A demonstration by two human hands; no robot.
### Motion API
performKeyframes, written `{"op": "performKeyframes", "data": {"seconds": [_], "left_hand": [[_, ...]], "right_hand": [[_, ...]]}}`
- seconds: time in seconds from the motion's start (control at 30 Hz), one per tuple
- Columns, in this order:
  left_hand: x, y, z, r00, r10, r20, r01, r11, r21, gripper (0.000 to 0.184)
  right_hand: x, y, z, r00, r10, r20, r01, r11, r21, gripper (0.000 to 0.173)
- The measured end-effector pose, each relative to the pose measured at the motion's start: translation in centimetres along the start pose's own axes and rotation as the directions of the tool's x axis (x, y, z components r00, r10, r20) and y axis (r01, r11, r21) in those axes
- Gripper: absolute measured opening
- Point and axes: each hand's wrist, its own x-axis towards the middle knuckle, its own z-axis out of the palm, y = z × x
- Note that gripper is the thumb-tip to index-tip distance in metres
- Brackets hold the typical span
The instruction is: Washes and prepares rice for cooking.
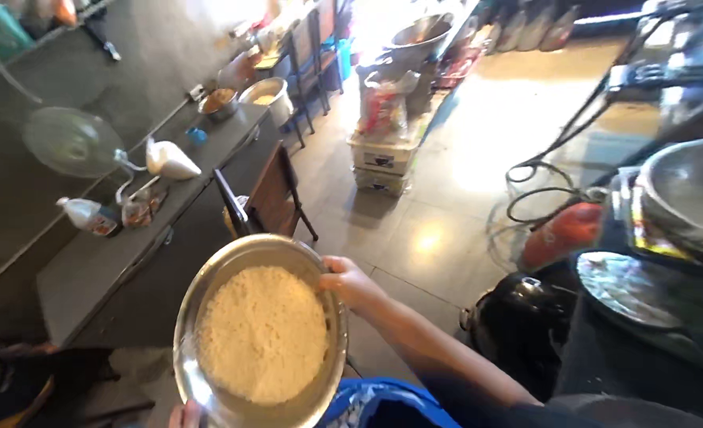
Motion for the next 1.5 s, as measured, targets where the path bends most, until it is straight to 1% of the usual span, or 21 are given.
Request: {"op": "performKeyframes", "data": {"seconds": [0.07,0.13,0.2,0.27,0.33,0.4,0.47,0.53,0.6,0.67,0.77,0.83,0.93,1.0,1.07,1.17,1.23,1.27,1.37,1.43,1.5], "left_hand": [[5.2,-0.1,4.5,0.990,0.008,0.143,-0.013,0.999,0.036,0.030],[10.0,1.2,9.8,0.961,0.007,0.277,-0.018,0.999,0.037,0.031],[13.8,2.8,14.4,0.909,-0.009,0.417,0.013,1.000,-0.007,0.031],[17.4,5.4,20.0,0.833,0.002,0.553,0.028,0.999,-0.047,0.029],[19.8,7.7,24.5,0.756,0.000,0.655,0.044,0.998,-0.050,0.028],[21.9,9.9,29.2,0.693,0.000,0.721,0.057,0.997,-0.055,0.027],[23.9,11.4,33.9,0.656,-0.011,0.754,0.073,0.996,-0.049,0.027],[26.3,12.7,38.9,0.641,-0.007,0.767,0.082,0.995,-0.059,0.027],[28.8,13.5,44.2,0.652,0.001,0.758,0.092,0.993,-0.080,0.027],[31.1,14.2,48.8,0.678,-0.026,0.735,0.121,0.990,-0.077,0.026],[34.3,16.9,54.5,0.734,-0.071,0.675,0.171,0.982,-0.083,0.028],[36.9,19.2,58.0,0.767,-0.077,0.637,0.173,0.981,-0.090,0.030],[40.1,21.6,61.6,0.821,-0.114,0.559,0.170,0.984,-0.049,0.030],[42.9,22.7,64.0,0.840,-0.133,0.526,0.185,0.982,-0.048,0.030],[46.3,23.1,66.4,0.851,-0.141,0.506,0.205,0.976,-0.072,0.030],[52.7,24.0,70.7,0.875,-0.155,0.459,0.235,0.964,-0.123,0.030],[57.3,24.5,73.6,0.870,-0.188,0.457,0.274,0.953,-0.130,0.031],[59.5,24.7,74.7,0.854,-0.208,0.477,0.300,0.946,-0.126,0.032],[67.8,27.4,79.3,0.809,-0.207,0.550,0.340,0.928,-0.151,0.030],[72.3,29.0,82.6,0.770,-0.222,0.598,0.395,0.902,-0.173,0.029],[76.1,30.4,85.4,0.738,-0.258,0.624,0.457,0.871,-0.181,0.029]], "right_hand": [[1.2,0.4,-3.6,0.984,-0.049,-0.172,0.047,0.999,-0.016,0.019],[2.1,-0.2,-6.2,0.929,-0.094,-0.357,0.089,0.996,-0.029,0.023],[2.7,-1.3,-8.2,0.852,-0.121,-0.510,0.117,0.992,-0.042,0.026],[3.6,-3.5,-10.7,0.752,-0.142,-0.643,0.158,0.987,-0.034,0.025],[4.1,-5.0,-12.5,0.654,-0.102,-0.750,0.165,0.986,0.009,0.024],[5.6,-6.1,-14.6,0.565,-0.089,-0.820,0.203,0.979,0.034,0.028],[7.9,-6.9,-17.2,0.502,-0.085,-0.861,0.234,0.971,0.040,0.028],[11.4,-8.1,-20.4,0.472,-0.093,-0.877,0.251,0.967,0.032,0.025],[15.8,-9.4,-24.3,0.478,-0.098,-0.873,0.245,0.969,0.025,0.026],[20.7,-10.9,-28.3,0.509,-0.091,-0.856,0.219,0.975,0.026,0.025],[28.5,-14.6,-33.8,0.601,-0.095,-0.794,0.185,0.983,0.022,0.023],[34.3,-17.3,-37.2,0.661,-0.122,-0.740,0.196,0.981,0.013,0.024],[42.4,-19.7,-40.6,0.735,-0.132,-0.665,0.187,0.982,0.011,0.022],[48.0,-20.9,-42.5,0.770,-0.138,-0.623,0.187,0.982,0.013,0.016],[53.4,-21.7,-43.7,0.784,-0.137,-0.605,0.175,0.985,0.003,0.011],[62.1,-23.1,-44.9,0.795,-0.147,-0.589,0.174,0.985,-0.011,0.013],[67.5,-23.6,-45.6,0.793,-0.152,-0.589,0.168,0.985,-0.028,0.012],[69.9,-23.8,-45.8,0.792,-0.146,-0.593,0.155,0.987,-0.036,0.012],[78.6,-26.8,-46.9,0.764,-0.193,-0.616,0.156,0.981,-0.114,0.013],[83.7,-29.0,-47.7,0.747,-0.236,-0.621,0.161,0.971,-0.176,0.015],[88.4,-30.9,-48.1,0.751,-0.262,-0.606,0.147,0.961,-0.233,0.016]]}}
